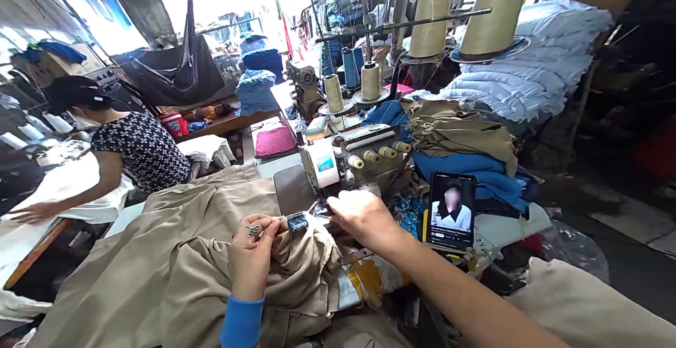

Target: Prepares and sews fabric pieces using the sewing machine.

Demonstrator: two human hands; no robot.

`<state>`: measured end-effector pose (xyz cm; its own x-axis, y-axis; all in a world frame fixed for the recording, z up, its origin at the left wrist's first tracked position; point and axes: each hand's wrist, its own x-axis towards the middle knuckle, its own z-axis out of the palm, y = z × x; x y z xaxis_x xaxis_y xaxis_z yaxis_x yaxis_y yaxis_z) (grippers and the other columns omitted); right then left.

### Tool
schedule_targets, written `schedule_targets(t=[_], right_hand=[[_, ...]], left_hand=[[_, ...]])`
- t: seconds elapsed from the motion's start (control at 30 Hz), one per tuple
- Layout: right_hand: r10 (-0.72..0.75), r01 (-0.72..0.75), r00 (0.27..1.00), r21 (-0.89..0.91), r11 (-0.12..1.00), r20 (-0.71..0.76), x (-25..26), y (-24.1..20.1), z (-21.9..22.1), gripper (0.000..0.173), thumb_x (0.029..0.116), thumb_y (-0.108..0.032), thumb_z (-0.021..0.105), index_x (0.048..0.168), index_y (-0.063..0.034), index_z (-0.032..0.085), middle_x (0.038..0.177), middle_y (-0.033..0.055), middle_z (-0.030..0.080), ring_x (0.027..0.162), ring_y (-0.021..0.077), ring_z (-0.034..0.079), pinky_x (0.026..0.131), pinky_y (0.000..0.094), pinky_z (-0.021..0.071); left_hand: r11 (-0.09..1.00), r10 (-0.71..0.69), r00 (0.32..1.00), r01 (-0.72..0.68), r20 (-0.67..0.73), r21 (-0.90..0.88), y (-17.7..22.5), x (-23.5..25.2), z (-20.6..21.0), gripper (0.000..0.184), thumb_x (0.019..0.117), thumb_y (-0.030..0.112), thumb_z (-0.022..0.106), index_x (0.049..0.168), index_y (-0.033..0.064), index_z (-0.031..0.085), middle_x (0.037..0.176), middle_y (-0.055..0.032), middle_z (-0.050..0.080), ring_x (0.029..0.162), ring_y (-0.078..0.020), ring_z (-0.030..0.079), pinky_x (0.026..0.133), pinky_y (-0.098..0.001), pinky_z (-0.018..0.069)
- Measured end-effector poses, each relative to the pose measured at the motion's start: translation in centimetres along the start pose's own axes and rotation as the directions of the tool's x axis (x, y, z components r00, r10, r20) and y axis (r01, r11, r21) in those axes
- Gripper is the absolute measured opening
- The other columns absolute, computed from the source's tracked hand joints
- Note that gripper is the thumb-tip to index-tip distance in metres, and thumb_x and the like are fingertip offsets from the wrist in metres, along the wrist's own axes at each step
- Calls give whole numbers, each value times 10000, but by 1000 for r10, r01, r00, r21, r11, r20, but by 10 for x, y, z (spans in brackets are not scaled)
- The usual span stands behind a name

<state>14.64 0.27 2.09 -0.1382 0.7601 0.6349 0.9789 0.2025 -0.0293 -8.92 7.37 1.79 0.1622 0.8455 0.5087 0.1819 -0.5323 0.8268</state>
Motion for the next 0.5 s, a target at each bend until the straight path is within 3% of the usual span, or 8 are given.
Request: schedule_targets(t=[0.13, 0.23, 0.3, 0.4, 0.5], right_hand=[[-81, 81, 997, -34, 996, 9, 15, -14, 12, 108, 916, -160, 729, 889, -57, 706, 742, 116, 627, 647, 294, 662, 526, 439, 547], [-61, 69, 996, 114, 991, -70, 18, -20, 15, 164, 963, -211, 677, 877, -77, 718, 752, 85, 660, 651, 262, 678, 538, 439, 557], [23, 6, 993, 256, 967, -112, 22, -22, 6, 192, 974, -280, 669, 946, -108, 749, 823, 42, 707, 708, 196, 706, 595, 414, 592], [80, -93, 996, 404, 910, 50, 30, -38, -17, 229, 932, -331, 731, 1019, -123, 764, 873, 30, 723, 757, 174, 696, 675, 429, 594], [77, -177, 966, 414, 893, 247, 42, -55, -29, 261, 937, -363, 729, 1037, -123, 756, 892, 42, 722, 797, 200, 694, 711, 463, 575]], left_hand=[[998, 18, 999, -16, -30, 56, 10, 2, -7, 30, 847, 116, 790, 877, 118, 787, 1055, -17, 714, 872, -95, 676, 731, -257, 577], [997, -16, 998, 20, -56, 74, 19, 7, -14, 41, 832, 104, 809, 860, 122, 784, 1061, -9, 713, 832, -85, 658, 703, -253, 552], [998, -44, 996, 47, -81, 43, 22, 10, -18, 58, 825, 91, 822, 854, 115, 779, 1062, -4, 711, 823, -79, 650, 685, -234, 541], [999, -47, 994, 49, -99, 17, 23, 9, -20, 70, 820, 74, 827, 855, 103, 773, 1083, -19, 701, 822, -80, 647, 670, -224, 538], [1000, -20, 996, 21, -85, 3, 29, 4, -14, 69, 822, 80, 814, 860, 119, 771, 1092, -9, 692, 857, -84, 637, 712, -238, 528]])
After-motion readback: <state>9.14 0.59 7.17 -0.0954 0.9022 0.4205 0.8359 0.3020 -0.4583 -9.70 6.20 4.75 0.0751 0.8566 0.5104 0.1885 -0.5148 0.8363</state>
